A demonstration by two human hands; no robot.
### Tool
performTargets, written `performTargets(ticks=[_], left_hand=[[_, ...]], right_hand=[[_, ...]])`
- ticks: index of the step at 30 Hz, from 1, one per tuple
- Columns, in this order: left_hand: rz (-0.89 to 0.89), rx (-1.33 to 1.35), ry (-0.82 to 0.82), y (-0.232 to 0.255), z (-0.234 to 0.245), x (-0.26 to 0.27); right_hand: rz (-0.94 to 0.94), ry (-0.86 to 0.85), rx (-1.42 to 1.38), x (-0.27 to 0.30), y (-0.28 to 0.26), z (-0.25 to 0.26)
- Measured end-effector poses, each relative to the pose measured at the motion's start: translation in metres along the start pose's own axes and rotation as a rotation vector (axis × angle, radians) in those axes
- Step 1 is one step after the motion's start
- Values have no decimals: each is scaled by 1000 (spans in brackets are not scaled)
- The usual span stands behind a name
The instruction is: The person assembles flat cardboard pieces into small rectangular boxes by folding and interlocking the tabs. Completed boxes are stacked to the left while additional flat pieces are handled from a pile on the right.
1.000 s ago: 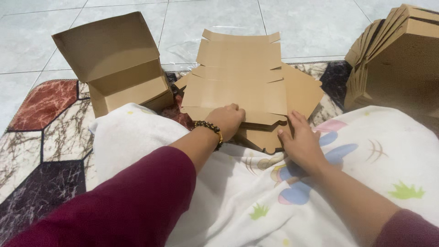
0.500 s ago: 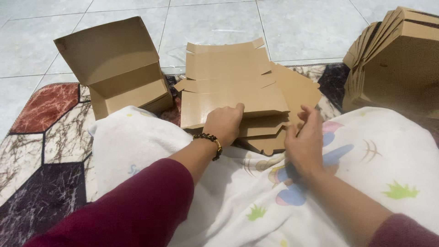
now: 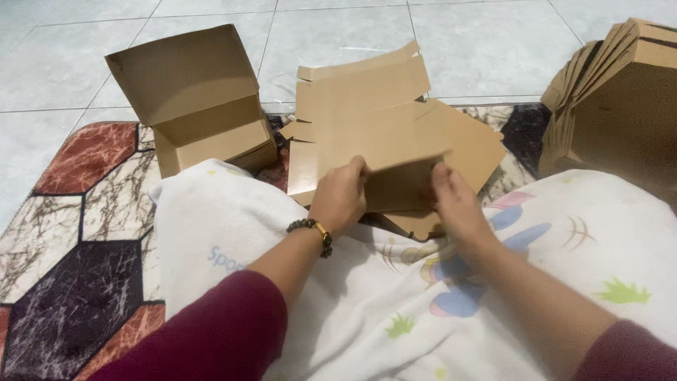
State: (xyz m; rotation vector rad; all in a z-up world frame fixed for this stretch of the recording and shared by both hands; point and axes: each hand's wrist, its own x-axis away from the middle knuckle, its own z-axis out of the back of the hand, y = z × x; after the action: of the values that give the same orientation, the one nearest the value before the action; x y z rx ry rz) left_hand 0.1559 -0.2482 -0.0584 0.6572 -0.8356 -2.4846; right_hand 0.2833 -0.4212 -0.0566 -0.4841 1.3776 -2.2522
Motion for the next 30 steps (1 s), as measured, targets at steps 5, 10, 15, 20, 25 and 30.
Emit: performTargets(ticks=[5,10,15,20,25,30], left_hand=[[-26,119,-240,3,-9,4],[412,569,-267,12,-22,-26],[622,667,-152,13,-47,-64],[706,762,-212,-1,-52,-82],[962,614,-328,-6,-36,-100],[987,584,-297,-9,-35,-101]], right_hand=[[52,-100,-206,-17,-13,-4],[551,-117,121,-9,-7,-13],[590,-216,207,1,-5,-13],[306,-347,93,3,-13,10],[59,-585,-385,-7,-12,30],[-72,-710,-443,-13,-14,30]])
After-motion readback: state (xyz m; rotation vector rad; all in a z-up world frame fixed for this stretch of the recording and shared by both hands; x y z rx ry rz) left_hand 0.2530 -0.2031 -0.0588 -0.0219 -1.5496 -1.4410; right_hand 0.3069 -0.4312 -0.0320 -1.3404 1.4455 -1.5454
